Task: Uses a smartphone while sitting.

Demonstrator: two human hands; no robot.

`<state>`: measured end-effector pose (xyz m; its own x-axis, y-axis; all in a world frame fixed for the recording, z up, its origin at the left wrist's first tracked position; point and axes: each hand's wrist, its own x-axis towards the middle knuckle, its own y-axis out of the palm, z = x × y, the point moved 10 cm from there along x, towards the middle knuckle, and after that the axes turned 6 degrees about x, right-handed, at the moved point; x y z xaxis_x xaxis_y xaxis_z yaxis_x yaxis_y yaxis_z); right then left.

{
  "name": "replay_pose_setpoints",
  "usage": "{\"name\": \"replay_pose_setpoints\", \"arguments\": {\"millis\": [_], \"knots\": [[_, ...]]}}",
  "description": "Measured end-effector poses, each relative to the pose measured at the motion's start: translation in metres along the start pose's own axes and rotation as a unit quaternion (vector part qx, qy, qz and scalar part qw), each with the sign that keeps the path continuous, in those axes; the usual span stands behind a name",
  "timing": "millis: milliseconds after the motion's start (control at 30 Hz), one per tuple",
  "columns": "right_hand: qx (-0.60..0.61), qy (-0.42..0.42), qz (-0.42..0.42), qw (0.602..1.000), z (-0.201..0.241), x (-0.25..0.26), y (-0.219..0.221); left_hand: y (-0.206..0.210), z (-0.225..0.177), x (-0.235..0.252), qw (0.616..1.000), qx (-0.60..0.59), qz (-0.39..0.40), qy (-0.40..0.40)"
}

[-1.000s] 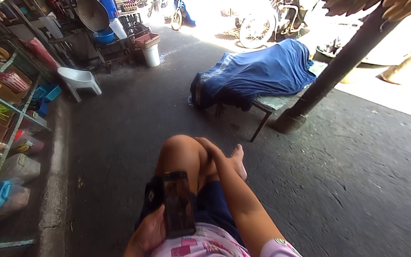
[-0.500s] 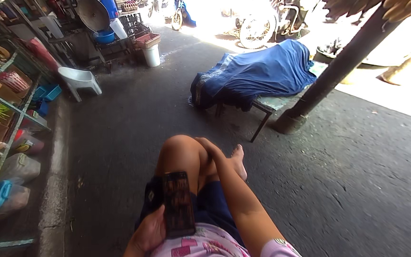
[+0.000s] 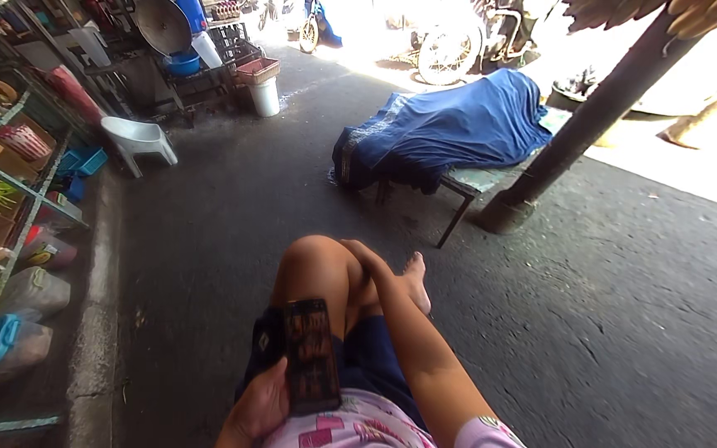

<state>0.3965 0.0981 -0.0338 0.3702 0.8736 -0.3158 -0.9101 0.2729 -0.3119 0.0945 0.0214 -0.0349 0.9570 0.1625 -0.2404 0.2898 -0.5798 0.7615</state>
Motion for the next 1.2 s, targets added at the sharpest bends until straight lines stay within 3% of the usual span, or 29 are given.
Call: {"name": "replay_pose_setpoints", "arguments": {"millis": [167, 333, 467, 533, 667, 833, 1200], "knots": [[-0.009, -0.027, 0.01, 1.0, -0.003, 0.007, 0.001, 0.0, -0.001, 0.0, 1.0, -0.001, -0.002, 0.0], [-0.117, 0.056, -0.006, 0.991, 0.057, -0.045, 0.011, 0.003, -0.001, 0.0, 1.0, -0.005, 0.019, 0.003], [-0.069, 0.024, -0.006, 0.997, 0.014, 0.005, 0.011, 0.001, -0.001, 0.0, 1.0, -0.004, 0.013, 0.002], [-0.008, 0.054, -0.018, 0.998, 0.026, -0.008, 0.011, 0.0, -0.001, 0.0, 1.0, 0.005, 0.01, 0.003], [-0.019, 0.078, -0.027, 0.996, 0.049, -0.034, 0.011, 0.001, -0.001, 0.0, 1.0, 0.018, 0.0, 0.001], [-0.038, -0.006, 0.012, 0.999, -0.004, 0.012, 0.004, -0.001, -0.001, 0.0, 1.0, 0.004, -0.001, -0.002], [-0.018, 0.018, 0.002, 1.0, -0.009, 0.014, 0.003, 0.001, 0.0, 0.0, 1.0, -0.001, 0.007, -0.003]]}}
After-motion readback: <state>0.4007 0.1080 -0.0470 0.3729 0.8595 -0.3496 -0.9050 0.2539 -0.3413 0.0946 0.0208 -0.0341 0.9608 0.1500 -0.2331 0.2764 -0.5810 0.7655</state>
